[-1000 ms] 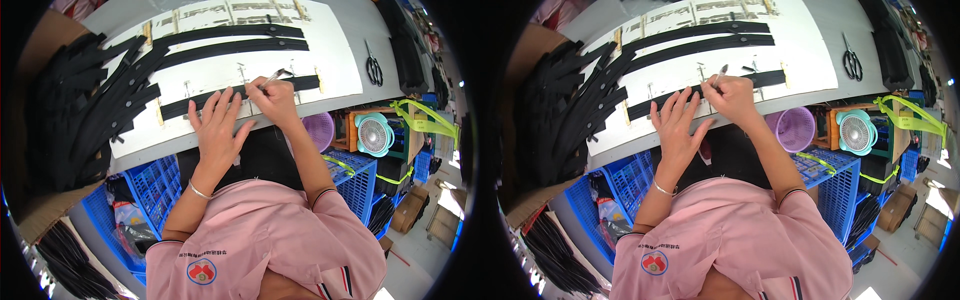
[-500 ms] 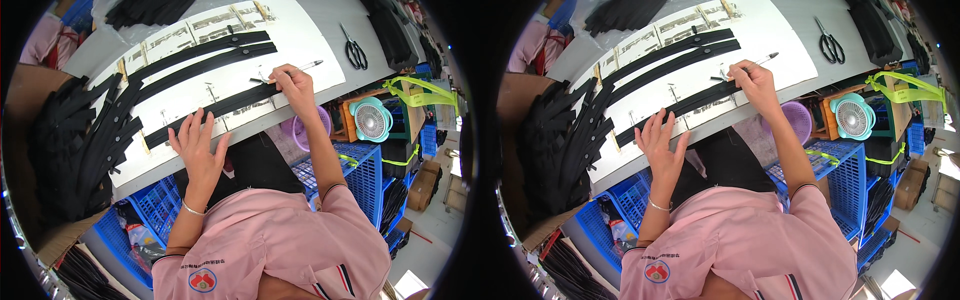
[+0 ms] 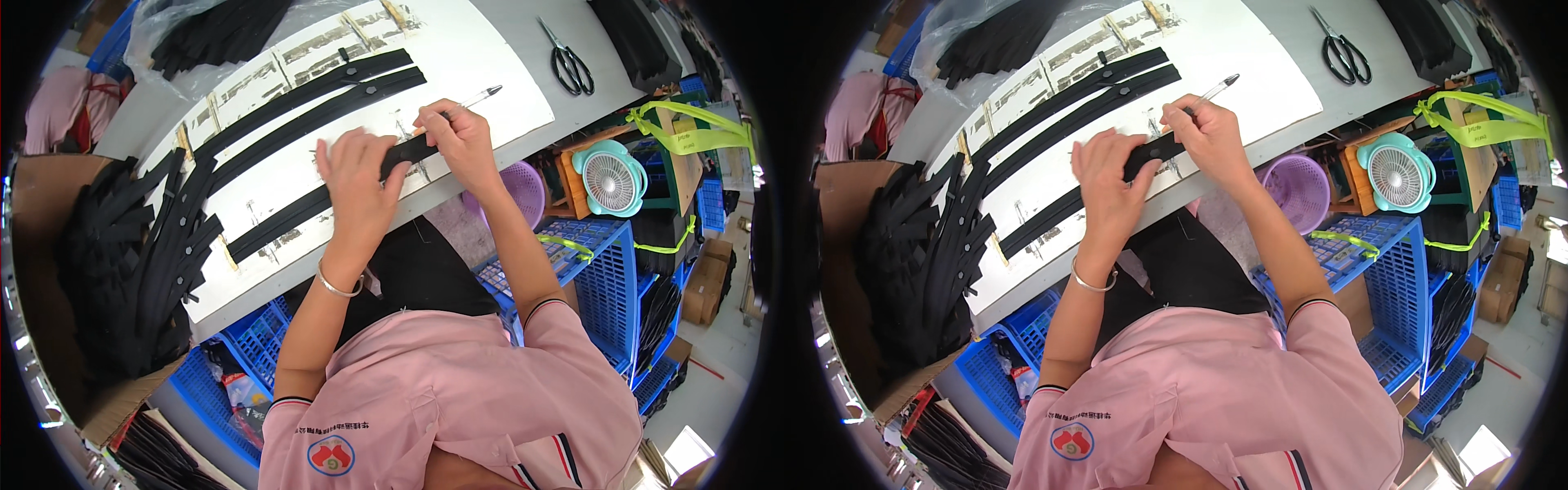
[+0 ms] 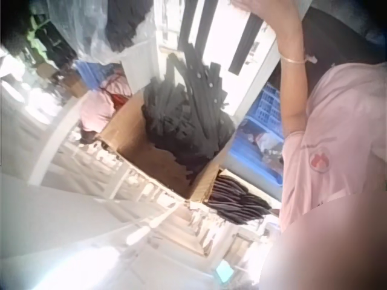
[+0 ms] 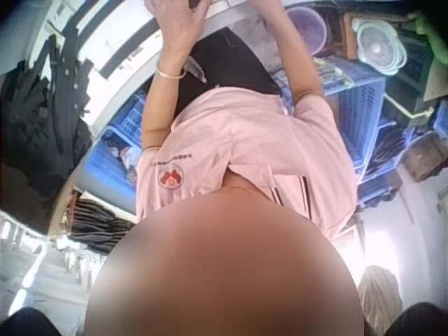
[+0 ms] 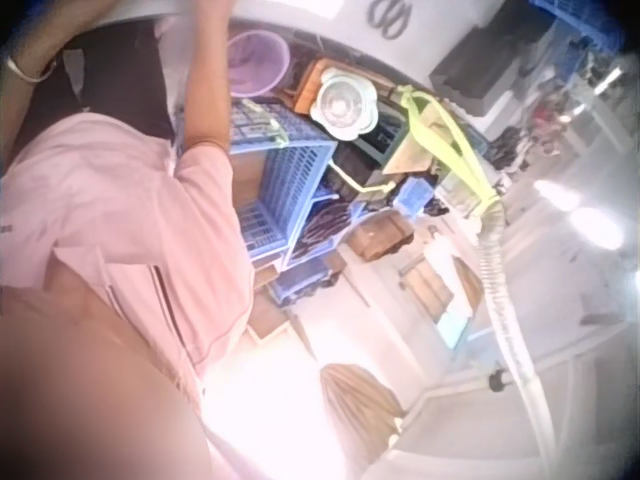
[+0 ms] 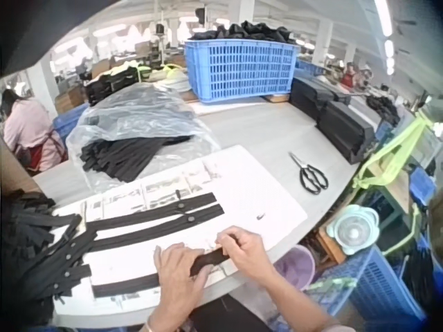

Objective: Marking specific points on black straps/zipper components using a white pen on a guide board.

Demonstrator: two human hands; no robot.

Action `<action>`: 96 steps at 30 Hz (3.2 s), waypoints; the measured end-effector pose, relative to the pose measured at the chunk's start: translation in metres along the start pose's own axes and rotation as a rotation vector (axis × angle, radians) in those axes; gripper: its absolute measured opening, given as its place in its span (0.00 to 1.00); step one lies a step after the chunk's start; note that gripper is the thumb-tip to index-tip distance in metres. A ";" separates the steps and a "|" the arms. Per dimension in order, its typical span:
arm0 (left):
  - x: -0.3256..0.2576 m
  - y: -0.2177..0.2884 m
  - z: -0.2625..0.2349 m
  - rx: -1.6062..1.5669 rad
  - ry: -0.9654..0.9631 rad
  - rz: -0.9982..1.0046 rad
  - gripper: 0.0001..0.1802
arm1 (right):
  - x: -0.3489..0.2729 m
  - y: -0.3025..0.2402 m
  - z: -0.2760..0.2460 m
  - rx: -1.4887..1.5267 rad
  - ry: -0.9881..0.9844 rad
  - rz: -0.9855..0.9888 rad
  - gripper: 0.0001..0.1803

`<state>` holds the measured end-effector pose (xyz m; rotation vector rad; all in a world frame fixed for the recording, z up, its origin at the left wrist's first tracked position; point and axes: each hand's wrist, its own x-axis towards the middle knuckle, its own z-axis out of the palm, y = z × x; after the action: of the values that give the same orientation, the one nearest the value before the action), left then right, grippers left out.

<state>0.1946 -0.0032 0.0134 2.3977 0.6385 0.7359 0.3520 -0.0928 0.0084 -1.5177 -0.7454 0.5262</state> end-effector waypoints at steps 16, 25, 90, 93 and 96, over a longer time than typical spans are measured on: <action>-0.001 0.007 0.011 0.056 0.118 0.064 0.07 | -0.003 -0.002 0.004 -0.315 -0.063 -0.111 0.10; -0.002 0.006 0.012 0.055 0.130 0.068 0.07 | -0.003 0.003 0.007 -0.438 -0.044 -0.240 0.10; -0.088 -0.034 -0.075 0.310 -0.065 -0.130 0.30 | -0.063 0.005 0.005 -0.938 -0.053 -0.606 0.24; -0.104 -0.036 -0.089 0.362 -0.066 -0.177 0.32 | -0.058 0.010 -0.024 -0.973 0.021 -0.553 0.23; -0.115 -0.046 -0.099 0.333 0.008 -0.234 0.37 | -0.055 0.011 -0.034 -0.979 0.073 -0.513 0.20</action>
<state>0.0361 -0.0001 0.0134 2.5540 1.0976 0.5759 0.3407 -0.1559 -0.0055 -2.0920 -1.3926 -0.3537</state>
